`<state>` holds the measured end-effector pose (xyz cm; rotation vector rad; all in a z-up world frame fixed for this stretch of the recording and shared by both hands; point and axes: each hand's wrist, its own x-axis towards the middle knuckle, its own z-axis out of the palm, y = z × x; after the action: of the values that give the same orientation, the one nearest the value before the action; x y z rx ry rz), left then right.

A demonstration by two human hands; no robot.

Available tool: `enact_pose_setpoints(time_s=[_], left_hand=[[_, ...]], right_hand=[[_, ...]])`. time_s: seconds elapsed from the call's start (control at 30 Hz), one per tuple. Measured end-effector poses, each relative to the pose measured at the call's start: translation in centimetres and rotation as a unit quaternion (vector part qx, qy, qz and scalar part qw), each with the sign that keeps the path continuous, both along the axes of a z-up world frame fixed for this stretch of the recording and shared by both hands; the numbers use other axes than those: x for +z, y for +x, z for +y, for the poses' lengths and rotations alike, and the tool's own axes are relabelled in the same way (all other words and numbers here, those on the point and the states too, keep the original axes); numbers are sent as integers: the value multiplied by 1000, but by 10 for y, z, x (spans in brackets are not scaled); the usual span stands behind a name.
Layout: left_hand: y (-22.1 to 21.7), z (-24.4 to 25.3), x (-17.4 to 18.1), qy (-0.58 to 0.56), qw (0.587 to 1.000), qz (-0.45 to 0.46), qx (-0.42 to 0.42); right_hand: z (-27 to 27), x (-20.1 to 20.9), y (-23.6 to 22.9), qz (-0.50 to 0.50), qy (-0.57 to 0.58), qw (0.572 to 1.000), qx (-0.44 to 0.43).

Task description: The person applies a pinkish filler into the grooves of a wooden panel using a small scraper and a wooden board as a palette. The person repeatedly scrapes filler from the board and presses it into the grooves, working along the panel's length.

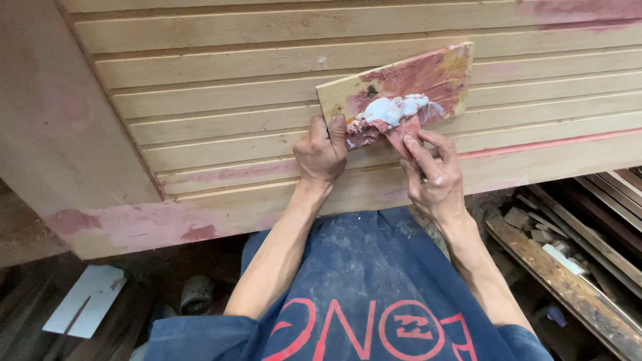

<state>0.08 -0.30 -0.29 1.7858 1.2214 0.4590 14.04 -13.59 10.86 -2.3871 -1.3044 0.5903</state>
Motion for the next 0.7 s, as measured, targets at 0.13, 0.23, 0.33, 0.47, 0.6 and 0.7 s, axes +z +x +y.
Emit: enact_pose_setpoints(time_s=[0.13, 0.23, 0.33, 0.47, 0.6, 0.7], left_hand=[[0, -2, -2, 11, 1000, 2, 9], [1, -3, -5, 36, 999, -4, 11], [0, -7, -8, 35, 999, 3, 16], [1, -4, -4, 39, 999, -4, 21], [-1, -1, -2, 10, 1000, 7, 11], [0, -2, -2, 15, 1000, 16, 4]], right_hand=[[9, -6, -6, -47, 0, 999, 12], [13, -3, -2, -37, -40, 998, 13], [11, 7, -2, -61, -120, 989, 62], [9, 30, 5, -8, -152, 986, 66], [-22, 58, 32, 54, -197, 977, -62], [-61, 72, 71, 10, -261, 962, -79]])
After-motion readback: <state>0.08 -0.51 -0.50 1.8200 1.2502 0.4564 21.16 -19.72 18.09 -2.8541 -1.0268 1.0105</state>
